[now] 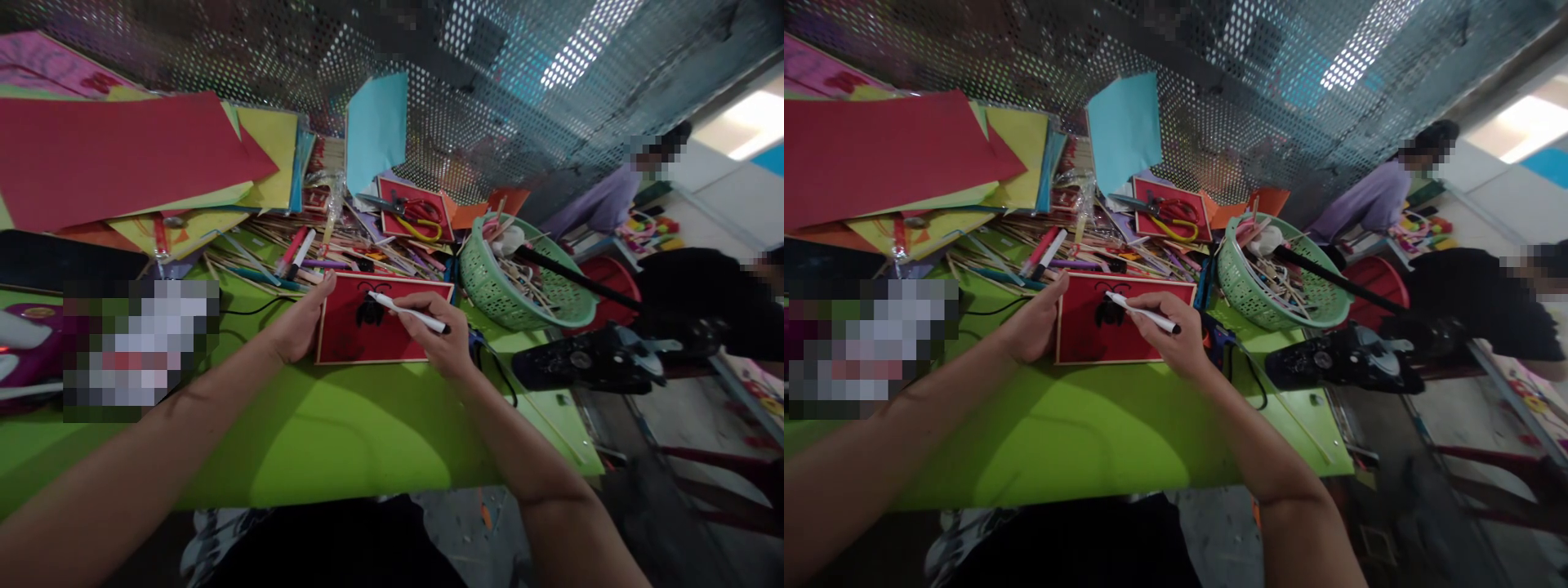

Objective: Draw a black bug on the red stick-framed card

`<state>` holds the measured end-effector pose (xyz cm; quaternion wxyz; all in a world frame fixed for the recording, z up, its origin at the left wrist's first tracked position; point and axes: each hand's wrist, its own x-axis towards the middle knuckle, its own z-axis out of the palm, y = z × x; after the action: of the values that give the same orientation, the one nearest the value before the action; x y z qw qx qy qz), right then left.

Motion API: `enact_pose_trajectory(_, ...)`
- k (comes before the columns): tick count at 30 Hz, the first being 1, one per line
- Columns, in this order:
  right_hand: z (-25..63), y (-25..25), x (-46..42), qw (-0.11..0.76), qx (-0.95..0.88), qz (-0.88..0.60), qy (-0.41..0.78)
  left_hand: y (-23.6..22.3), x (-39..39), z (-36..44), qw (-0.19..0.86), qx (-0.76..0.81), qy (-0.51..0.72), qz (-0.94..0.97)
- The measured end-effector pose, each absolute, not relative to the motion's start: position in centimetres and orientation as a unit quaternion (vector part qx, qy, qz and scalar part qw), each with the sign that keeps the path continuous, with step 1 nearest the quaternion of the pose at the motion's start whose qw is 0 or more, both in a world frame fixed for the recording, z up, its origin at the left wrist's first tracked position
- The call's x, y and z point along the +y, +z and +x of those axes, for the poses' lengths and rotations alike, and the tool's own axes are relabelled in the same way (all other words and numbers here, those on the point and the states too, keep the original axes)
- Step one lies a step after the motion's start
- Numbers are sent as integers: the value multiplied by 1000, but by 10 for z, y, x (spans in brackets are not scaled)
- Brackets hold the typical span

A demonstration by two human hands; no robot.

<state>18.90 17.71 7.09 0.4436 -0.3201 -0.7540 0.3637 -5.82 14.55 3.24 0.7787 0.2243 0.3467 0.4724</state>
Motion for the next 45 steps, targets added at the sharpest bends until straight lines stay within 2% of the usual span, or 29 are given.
enact_pose_trajectory(45, 190, 67, 180, 443, -763, -315, 349, 30, 146, -56, 782, 333, 469, 241)
